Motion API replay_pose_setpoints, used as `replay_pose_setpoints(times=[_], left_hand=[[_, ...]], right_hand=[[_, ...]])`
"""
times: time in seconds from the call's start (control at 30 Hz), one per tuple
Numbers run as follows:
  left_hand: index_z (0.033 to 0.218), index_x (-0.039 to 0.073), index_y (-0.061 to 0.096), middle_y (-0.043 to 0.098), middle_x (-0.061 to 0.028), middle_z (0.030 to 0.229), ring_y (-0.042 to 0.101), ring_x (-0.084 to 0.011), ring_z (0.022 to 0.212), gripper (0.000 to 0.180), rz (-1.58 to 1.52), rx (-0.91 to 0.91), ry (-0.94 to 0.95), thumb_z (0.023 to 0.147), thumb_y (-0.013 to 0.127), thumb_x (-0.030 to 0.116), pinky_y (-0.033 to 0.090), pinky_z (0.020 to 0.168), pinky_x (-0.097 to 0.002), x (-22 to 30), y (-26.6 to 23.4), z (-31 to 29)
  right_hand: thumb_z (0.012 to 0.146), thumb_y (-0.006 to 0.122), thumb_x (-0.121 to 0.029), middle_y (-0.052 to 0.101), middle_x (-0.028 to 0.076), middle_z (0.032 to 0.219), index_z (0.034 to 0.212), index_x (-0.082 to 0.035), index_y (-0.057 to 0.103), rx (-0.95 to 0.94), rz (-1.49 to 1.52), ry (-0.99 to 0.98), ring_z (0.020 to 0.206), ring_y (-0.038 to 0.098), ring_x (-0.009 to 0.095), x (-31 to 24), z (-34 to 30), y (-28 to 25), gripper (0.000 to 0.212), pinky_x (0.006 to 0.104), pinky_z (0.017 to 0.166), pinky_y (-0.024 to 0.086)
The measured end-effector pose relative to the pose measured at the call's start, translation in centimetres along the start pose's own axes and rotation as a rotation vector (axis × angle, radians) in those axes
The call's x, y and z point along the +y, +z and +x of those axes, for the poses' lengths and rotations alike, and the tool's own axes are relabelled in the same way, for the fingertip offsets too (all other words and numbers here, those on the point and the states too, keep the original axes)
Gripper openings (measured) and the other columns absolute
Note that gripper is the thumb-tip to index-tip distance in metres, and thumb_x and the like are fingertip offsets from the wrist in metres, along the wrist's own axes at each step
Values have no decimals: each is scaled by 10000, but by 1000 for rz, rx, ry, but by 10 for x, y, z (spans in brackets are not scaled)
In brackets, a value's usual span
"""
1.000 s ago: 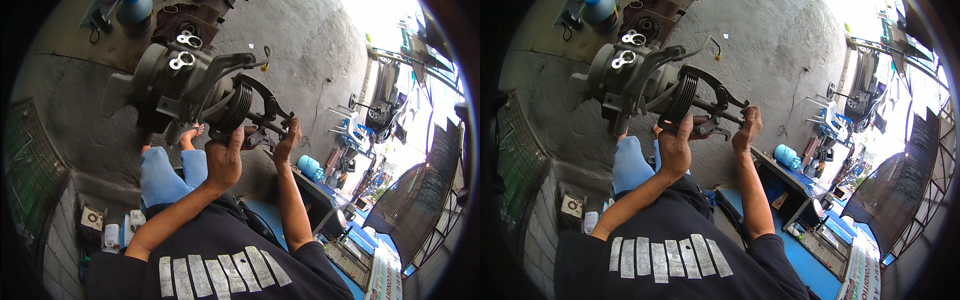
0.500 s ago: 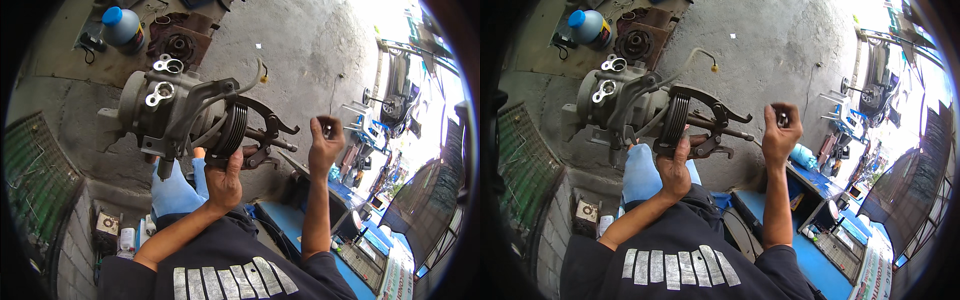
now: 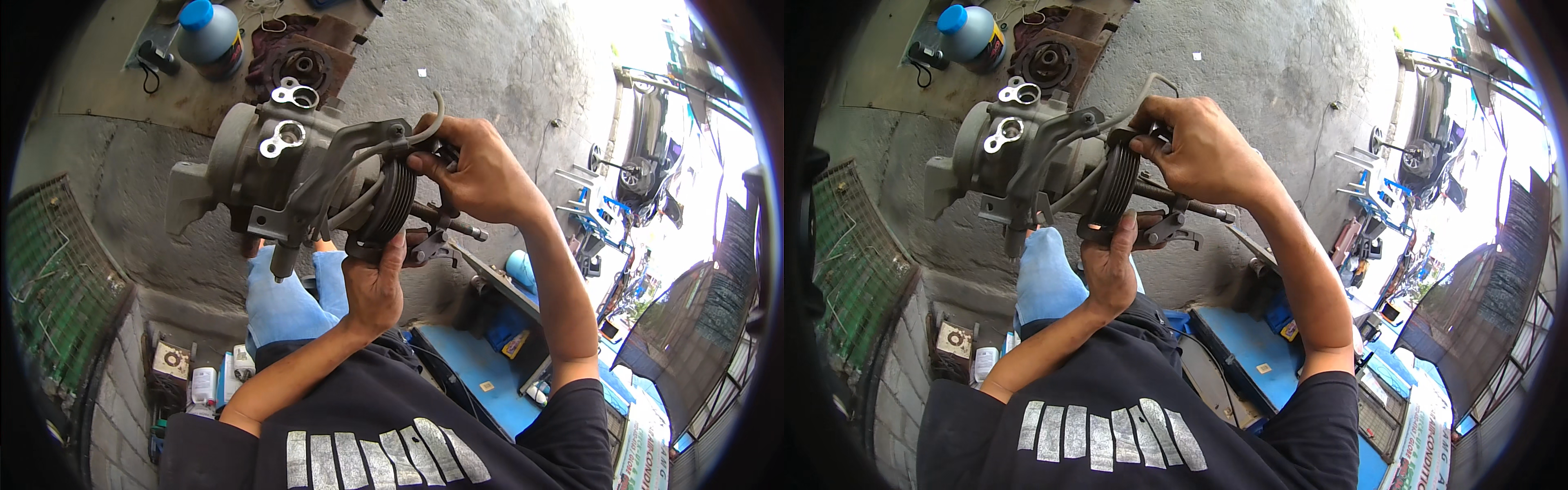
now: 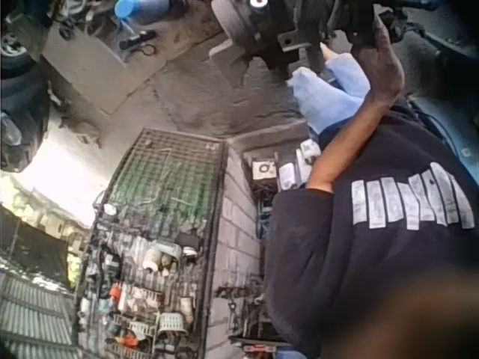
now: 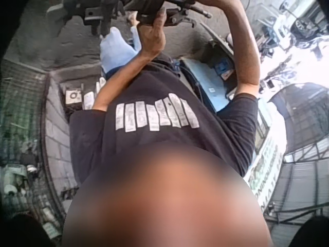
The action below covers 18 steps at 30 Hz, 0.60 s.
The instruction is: The person sits on the floor and opens a small box, then stands and uses pliers and a wrench to adjust a mechanical part on a workbench. The person repeatedly tightens and loosens bolts on the part while holding it with one hand.
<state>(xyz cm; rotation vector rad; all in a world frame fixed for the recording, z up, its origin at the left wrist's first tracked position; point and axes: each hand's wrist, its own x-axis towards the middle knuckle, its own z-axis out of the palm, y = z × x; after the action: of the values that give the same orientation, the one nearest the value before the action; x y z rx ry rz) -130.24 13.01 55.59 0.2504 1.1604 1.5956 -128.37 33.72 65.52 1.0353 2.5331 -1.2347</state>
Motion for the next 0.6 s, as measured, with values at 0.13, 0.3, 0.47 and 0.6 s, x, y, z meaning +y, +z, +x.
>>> replay_pose_setpoints(times=[0.13,0.3,0.47,0.6], left_hand=[[1208,-51,593,727,-163,999,733,-203,860,273,-46,12,-6,1078,506,173,649,733,-337,6,4,-1],[1207,-52,595,725,-161,998,726,-193,857,278,-11,-10,16,1079,505,177,649,733,-331,10,3,2],[1212,-52,593,725,-161,1001,725,-191,848,282,41,-19,3,1080,502,180,647,731,-325,10,1,2],[1199,-56,601,728,-163,1001,731,-196,850,283,-26,10,7,1083,497,181,647,737,-332,9,4,2]], right_hand=[[919,711,-148,599,160,715,985,3,619,-49,-119,-27,674,578,237,1,0,-3,189,408,656,448],[918,700,-149,604,183,718,973,12,611,-54,-124,-56,675,595,313,0,1,-3,192,425,657,461],[890,718,-101,688,248,806,987,63,655,-44,-82,-44,748,691,381,-1,1,-4,200,450,697,518],[889,731,-116,706,248,849,1022,57,681,-55,-29,2,753,696,354,4,2,-5,224,425,711,526]])
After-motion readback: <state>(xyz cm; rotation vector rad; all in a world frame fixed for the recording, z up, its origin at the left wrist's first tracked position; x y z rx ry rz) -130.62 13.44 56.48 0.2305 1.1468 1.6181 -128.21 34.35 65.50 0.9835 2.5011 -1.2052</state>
